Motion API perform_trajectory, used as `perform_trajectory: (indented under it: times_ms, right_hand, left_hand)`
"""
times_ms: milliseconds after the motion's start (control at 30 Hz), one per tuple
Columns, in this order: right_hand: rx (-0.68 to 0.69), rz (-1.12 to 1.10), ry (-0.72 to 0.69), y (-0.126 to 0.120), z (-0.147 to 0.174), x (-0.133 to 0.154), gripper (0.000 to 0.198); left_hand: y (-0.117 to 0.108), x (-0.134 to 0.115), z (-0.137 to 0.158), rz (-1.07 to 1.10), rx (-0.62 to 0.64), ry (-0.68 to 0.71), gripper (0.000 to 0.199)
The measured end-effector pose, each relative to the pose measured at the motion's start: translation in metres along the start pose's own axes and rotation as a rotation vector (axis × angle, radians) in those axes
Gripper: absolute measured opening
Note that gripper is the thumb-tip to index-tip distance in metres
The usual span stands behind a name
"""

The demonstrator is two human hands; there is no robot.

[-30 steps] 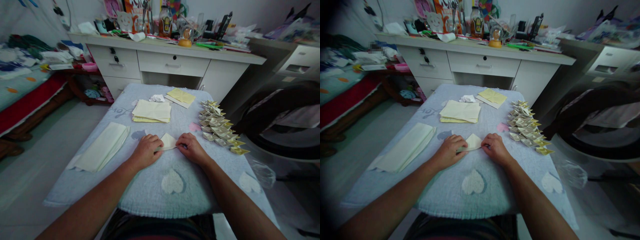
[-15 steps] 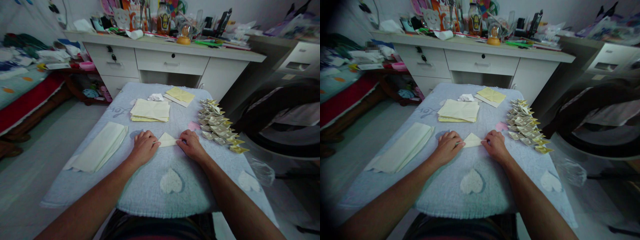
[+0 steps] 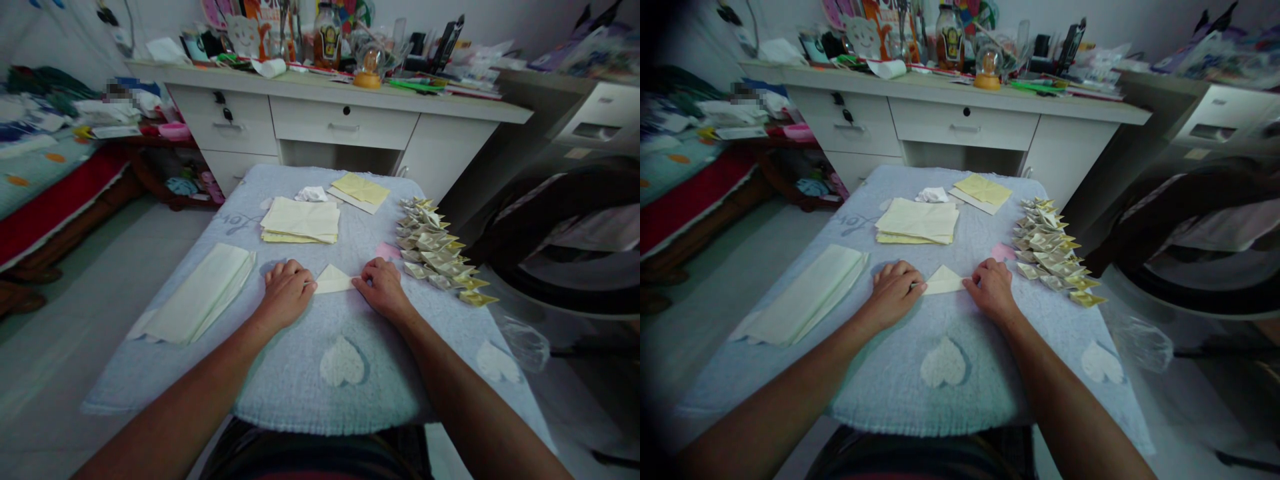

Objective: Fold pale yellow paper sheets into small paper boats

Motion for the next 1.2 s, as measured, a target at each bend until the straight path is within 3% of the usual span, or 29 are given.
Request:
perform_trajectory:
  times_ms: [500,667,833,1200]
  right_hand:
    - [-0.022,0.019,0.006,0.002,-0.001,0.001,0.020]
    - [-0.023,0.043,0.024,0.003,0.000,0.003,0.019]
    - [-0.031,0.055,0.024,0.004,0.001,0.005,0.021]
    - [-0.096,0.091,0.000,0.005,0.003,0.006,0.016]
  left_hand:
    - [0.002,0.002,0.002,-0.011,-0.057,0.009,0.012]
    - [0.010,0.001,-0.001,0.018,-0.107,0.235,0.041]
    - [0.015,0.004,-0.002,-0.002,-0.032,0.443,0.041]
    - [0.013,0.003,-0.002,0.032,0.028,0.444,0.036]
Point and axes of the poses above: each hand's wrist, its own z-axis away from the middle knuckle, its own y-axis out of the palm, x = y × z, the point moved 1 cm from there along -z, towards the middle knuckle, and after that the axes turned 8 degrees about -z, right-handed, at the moved point
